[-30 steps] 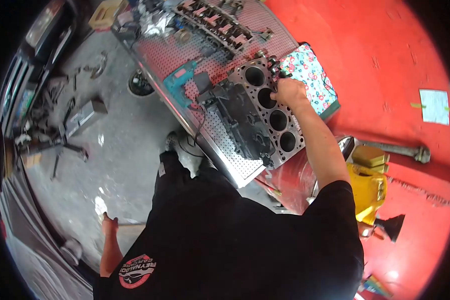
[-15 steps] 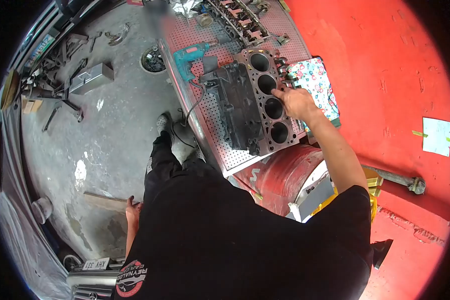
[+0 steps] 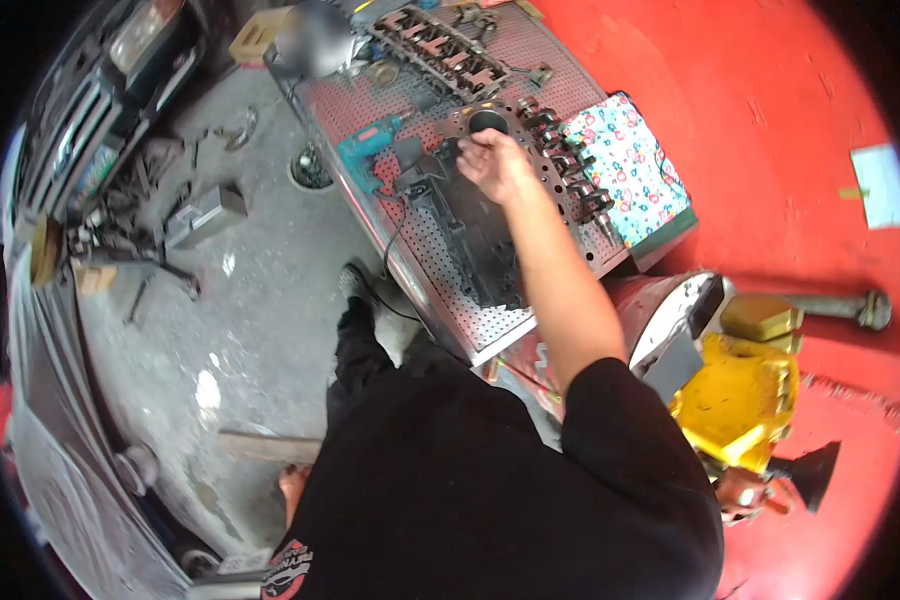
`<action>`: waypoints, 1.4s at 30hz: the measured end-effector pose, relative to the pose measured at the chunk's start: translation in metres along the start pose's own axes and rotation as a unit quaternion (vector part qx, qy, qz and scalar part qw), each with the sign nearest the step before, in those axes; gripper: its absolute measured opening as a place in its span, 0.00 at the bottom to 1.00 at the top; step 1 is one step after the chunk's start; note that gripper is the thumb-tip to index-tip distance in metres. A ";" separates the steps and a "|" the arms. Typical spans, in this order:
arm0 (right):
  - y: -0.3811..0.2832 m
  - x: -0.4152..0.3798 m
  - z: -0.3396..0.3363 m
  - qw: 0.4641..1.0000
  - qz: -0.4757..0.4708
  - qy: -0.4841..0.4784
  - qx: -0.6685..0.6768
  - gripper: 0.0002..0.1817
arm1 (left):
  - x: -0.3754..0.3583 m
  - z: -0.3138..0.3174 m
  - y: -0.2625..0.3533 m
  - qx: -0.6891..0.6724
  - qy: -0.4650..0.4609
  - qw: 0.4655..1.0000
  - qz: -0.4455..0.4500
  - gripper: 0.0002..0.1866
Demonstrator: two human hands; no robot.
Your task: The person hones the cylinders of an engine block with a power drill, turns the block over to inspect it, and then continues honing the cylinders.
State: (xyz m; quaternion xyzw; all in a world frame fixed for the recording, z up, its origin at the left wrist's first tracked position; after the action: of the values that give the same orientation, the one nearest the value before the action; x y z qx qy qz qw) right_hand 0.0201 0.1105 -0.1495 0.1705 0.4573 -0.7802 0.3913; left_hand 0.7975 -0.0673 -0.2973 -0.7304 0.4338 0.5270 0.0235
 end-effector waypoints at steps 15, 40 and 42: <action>0.019 -0.008 0.053 0.961 -0.078 0.253 -0.075 0.18 | 0.183 -0.008 0.115 0.355 -0.129 0.885 0.273 0.29; -0.019 -0.078 -0.008 0.472 -0.057 0.529 -0.703 0.31 | 0.227 0.187 0.580 0.329 -0.302 0.857 0.258 0.29; -0.028 -0.062 -0.014 0.448 -0.024 0.481 -0.753 0.31 | 0.219 0.194 0.566 0.318 -0.317 0.861 0.239 0.29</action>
State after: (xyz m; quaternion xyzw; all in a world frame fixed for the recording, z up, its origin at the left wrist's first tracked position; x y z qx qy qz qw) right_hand 0.0366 0.1585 -0.1019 0.1456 0.9849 0.0673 0.0651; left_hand 0.2944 -0.4573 -0.3172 -0.3509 0.7084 0.5528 0.2635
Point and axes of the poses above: each hand's wrist, its own x-axis towards the middle knuckle, its own z-axis out of the palm, y = z × x, the point moved 2 cm from there along x, towards the middle knuckle, and after that the axes turned 6 degrees about z, right-handed, at the moved point
